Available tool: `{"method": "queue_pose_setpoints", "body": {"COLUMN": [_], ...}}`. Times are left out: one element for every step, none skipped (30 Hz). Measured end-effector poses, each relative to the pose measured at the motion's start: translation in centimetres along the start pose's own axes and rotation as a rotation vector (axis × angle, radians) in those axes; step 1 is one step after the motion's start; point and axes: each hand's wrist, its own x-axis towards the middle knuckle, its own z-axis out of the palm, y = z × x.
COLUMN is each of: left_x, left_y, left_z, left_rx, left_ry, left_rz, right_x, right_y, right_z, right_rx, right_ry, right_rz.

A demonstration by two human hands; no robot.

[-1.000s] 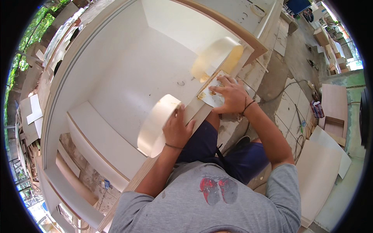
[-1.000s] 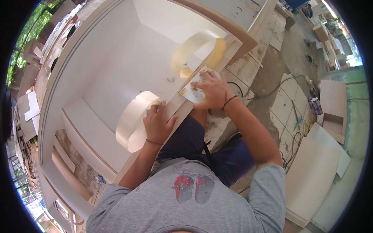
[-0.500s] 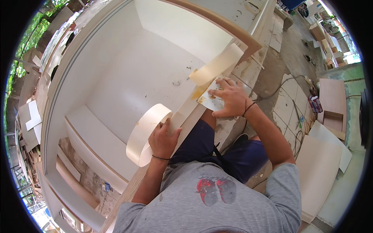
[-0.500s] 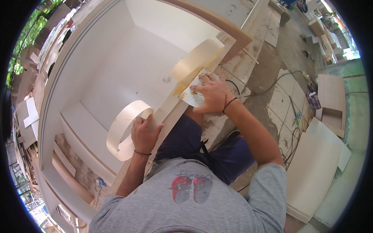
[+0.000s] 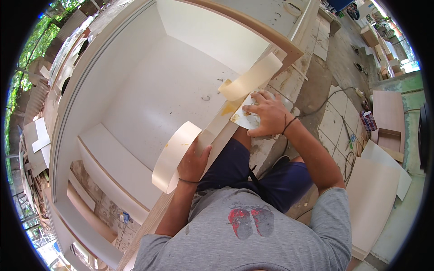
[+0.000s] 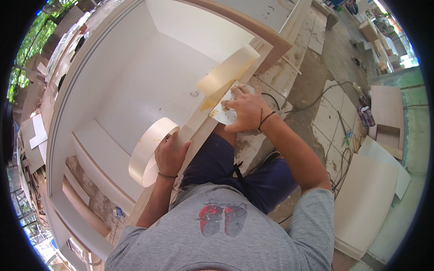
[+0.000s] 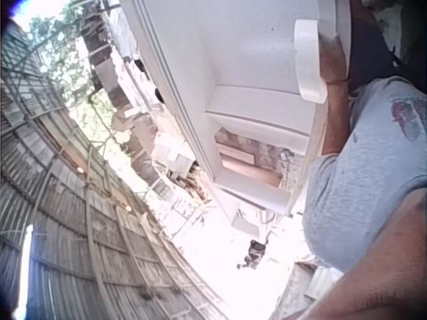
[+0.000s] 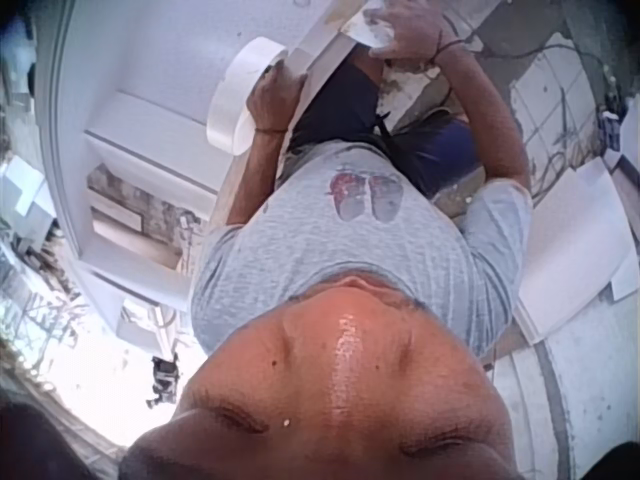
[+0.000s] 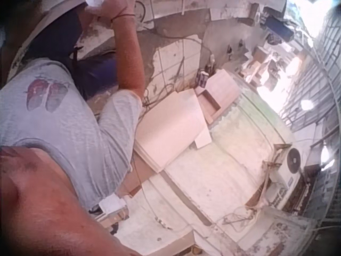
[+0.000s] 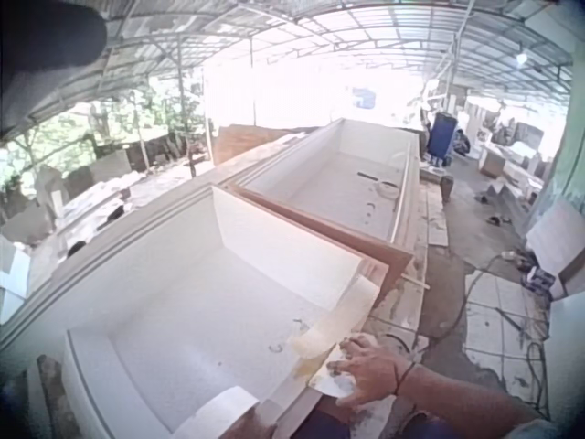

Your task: The person applies glue to a wooden strip and a cabinet edge using a spreader, then presses the strip onto the cabinet edge.

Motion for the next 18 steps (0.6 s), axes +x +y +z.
{"method": "queue_pose_setpoints", "body": {"left_x": [0.0, 0.0, 0.0, 0.0, 0.0, -0.1, -0.1, -0.1, -0.1, 0.0, 0.1, 0.3, 0.4, 0.5, 0.5, 0.4, 0.4, 0.5], "left_y": [0.0, 0.0, 0.1, 0.1, 0.1, 0.0, -0.1, -0.2, -0.2, -0.1, 0.0, 0.2, 0.6, 0.7, 0.6, 0.4, 0.3, 0.3], "left_z": [0.0, 0.0, 0.0, 0.0, 0.0, 0.1, 0.2, 0.2, 0.2, 0.3, 0.3, 0.2, 0.0, -0.1, 0.0, 0.2, 0.4, 0.4], "left_rx": [0.000, 0.000, 0.001, -0.001, -0.003, -0.001, -0.008, -0.015, -0.016, -0.012, -0.009, -0.008, -0.013, -0.019, -0.018, -0.024, -0.030, -0.026], "left_ry": [-0.009, -0.018, -0.017, -0.012, -0.007, -0.004, -0.003, -0.003, -0.004, -0.005, -0.005, -0.004, -0.023, -0.042, -0.042, -0.034, -0.027, -0.024], "left_rz": [-0.005, -0.010, -0.010, -0.009, -0.008, -0.011, -0.009, -0.007, -0.007, 0.009, 0.025, 0.024, -0.002, -0.027, -0.030, -0.012, 0.006, -0.001], "right_x": [0.0, 0.0, 0.1, 0.1, 0.1, 0.0, -0.1, -0.2, -0.4, -0.4, -0.4, -0.3, -0.2, 0.0, 0.0, -0.1, -0.1, -0.2], "right_y": [0.0, -0.1, -0.2, -0.4, -0.6, -0.7, -0.9, -0.9, -0.8, -0.4, -0.2, -0.3, -0.4, -0.5, -0.4, -0.1, 0.2, 0.1], "right_z": [-0.2, -0.3, -0.5, -0.7, -1.0, -1.4, -1.9, -2.3, -2.4, -2.5, -2.7, -3.1, -3.7, -4.0, -4.0, -4.0, -4.0, -4.5], "right_rx": [-0.003, -0.005, -0.005, -0.024, -0.043, -0.044, -0.039, -0.034, -0.034, 0.021, 0.076, 0.076, 0.147, 0.216, 0.217, 0.355, 0.494, 0.495], "right_ry": [-0.026, -0.052, -0.052, -0.083, -0.114, -0.113, -0.112, -0.111, -0.112, -0.109, -0.106, -0.106, -0.138, -0.169, -0.171, -0.198, -0.225, -0.228], "right_rz": [0.005, 0.010, 0.009, 0.018, 0.028, 0.023, 0.028, 0.033, 0.034, 0.028, 0.021, 0.019, 0.018, 0.017, 0.014, -0.018, -0.051, -0.058]}}
